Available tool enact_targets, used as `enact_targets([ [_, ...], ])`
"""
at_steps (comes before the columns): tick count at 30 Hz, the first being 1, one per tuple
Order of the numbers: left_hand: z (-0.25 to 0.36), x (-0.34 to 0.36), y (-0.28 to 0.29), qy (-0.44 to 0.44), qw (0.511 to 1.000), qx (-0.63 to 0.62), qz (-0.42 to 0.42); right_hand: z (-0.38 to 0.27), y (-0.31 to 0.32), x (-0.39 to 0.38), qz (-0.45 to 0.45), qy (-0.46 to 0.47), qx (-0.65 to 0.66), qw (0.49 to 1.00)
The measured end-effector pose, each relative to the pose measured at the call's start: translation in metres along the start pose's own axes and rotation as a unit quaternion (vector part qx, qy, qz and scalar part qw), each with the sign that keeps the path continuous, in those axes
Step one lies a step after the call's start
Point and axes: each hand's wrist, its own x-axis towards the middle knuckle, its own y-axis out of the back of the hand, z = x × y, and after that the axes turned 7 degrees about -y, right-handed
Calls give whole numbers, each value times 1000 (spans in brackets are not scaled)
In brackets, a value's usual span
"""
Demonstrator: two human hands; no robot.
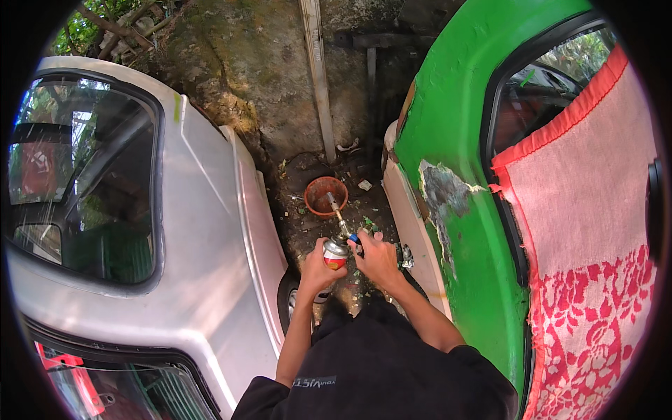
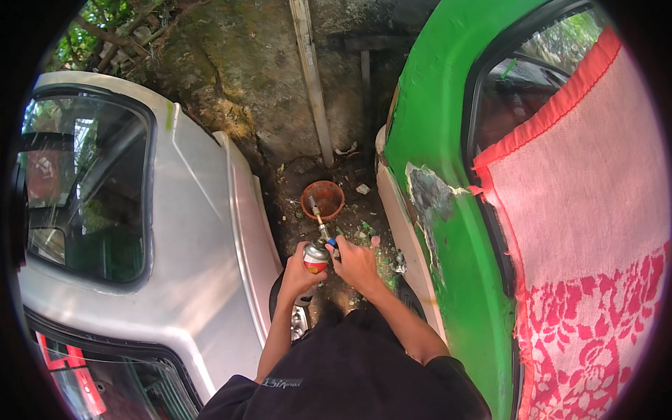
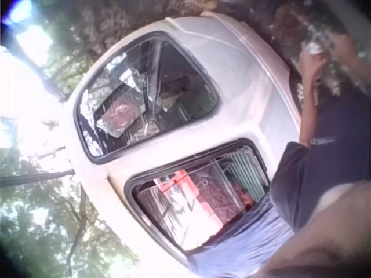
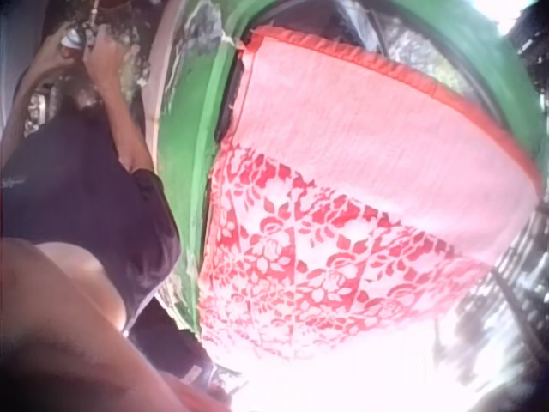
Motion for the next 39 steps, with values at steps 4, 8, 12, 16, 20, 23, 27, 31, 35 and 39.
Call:
enact_targets([
  [4,2,-1,0,1,1000,-8,-2,-1,1,-2,-10,-12,-10,1000],
  [8,0,-1,0,1,1000,0,3,-4,0,-1,2,-16,-9,1000],
  [12,-2,-2,3,-7,1000,-12,4,-6,-2,0,0,-12,-4,1000],
  [16,-4,-2,7,-14,1000,-3,0,-6,-3,0,-17,0,-30,999],
  [20,-15,-5,5,0,1000,15,18,-5,-7,-1,-24,-6,-24,999],
  [23,-17,-5,6,7,1000,16,21,-6,-6,-1,-22,0,-6,1000],
  [27,-16,-5,8,13,1000,11,12,-8,-9,-2,-11,7,0,1000],
  [31,-13,-9,9,11,999,34,18,-9,-12,-4,-31,-25,-2,999],
  [35,-8,-12,5,3,998,57,38,-8,-20,-8,-28,-134,143,980],
  [39,-4,-13,5,-5,994,92,57,-12,-27,-8,-35,-219,276,935],
])
